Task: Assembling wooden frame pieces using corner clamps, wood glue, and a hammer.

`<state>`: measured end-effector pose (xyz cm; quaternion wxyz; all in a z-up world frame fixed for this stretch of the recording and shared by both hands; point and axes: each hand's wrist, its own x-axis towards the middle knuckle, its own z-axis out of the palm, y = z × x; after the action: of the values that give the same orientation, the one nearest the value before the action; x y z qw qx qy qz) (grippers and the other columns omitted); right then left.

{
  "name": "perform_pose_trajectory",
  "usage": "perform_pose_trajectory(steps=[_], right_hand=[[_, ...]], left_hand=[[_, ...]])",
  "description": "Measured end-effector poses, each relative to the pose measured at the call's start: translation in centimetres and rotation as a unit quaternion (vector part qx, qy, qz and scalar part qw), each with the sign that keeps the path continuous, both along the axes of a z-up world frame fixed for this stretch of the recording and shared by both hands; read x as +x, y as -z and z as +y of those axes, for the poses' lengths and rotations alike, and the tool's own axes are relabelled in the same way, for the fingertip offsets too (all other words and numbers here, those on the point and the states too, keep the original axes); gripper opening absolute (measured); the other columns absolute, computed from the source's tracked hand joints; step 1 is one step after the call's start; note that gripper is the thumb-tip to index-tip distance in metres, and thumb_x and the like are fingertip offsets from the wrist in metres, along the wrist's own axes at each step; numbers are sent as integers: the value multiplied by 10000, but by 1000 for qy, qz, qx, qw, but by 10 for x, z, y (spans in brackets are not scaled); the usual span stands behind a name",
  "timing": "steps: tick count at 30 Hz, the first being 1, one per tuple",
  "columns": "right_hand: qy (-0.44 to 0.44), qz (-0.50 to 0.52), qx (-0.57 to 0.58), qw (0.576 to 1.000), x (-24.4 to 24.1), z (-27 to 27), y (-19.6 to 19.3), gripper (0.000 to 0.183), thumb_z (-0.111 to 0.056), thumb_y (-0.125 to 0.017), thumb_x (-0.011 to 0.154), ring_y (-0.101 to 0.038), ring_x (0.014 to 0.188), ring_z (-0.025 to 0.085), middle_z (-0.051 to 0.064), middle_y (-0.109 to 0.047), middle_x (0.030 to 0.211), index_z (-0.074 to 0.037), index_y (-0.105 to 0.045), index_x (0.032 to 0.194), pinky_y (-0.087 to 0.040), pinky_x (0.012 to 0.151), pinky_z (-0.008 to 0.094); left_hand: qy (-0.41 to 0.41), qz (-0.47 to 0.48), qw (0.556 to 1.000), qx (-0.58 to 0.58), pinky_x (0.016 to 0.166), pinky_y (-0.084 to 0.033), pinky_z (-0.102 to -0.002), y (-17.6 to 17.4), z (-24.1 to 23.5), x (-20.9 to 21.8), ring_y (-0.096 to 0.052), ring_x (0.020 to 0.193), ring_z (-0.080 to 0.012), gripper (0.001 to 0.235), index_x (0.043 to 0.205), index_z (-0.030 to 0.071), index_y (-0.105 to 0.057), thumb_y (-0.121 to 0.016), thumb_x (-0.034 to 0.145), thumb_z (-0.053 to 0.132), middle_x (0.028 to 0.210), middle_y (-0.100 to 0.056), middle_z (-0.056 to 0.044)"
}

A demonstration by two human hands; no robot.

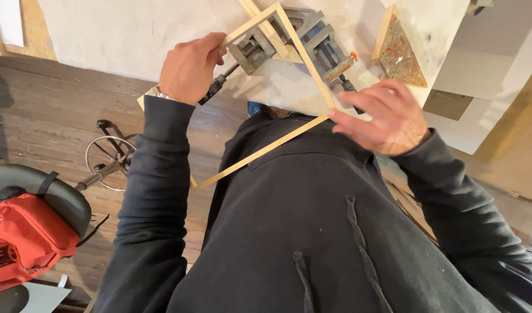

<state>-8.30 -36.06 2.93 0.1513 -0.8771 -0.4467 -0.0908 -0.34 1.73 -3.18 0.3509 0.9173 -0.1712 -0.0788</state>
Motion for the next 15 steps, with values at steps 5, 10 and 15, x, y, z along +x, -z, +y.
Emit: perform_pose_trajectory(steps=[5,10,15], right_hand=[[143,42,45,988,-10,-32,21,189,-223,-820,978,-670,984,299,63,-714,1083,-82,-706,1030,-514,875,398],[252,154,139,945,-27,-33,45,138,-145,-720,1052,-621,842,352,120,-653,888,-50,-666,967,-492,769,414],[326,182,151,915,-37,-35,68,234,-152,-694,1022,-582,793,403,181,-580,827,-3,-611,862,-463,713,457]], left_hand=[[-22,4,1000,-5,666,-533,-423,-4,3,-5,-715,803,-329,162,1183,93,-676,-572,1063,123,893,-747,-84],[-67,-22,997,-28,689,-539,-417,-26,5,-4,-720,824,-324,194,1220,92,-672,-605,1038,94,920,-738,-110],[-141,-127,977,-95,752,-573,-336,-33,11,5,-751,870,-217,268,1334,47,-636,-618,1069,20,988,-728,-121]])
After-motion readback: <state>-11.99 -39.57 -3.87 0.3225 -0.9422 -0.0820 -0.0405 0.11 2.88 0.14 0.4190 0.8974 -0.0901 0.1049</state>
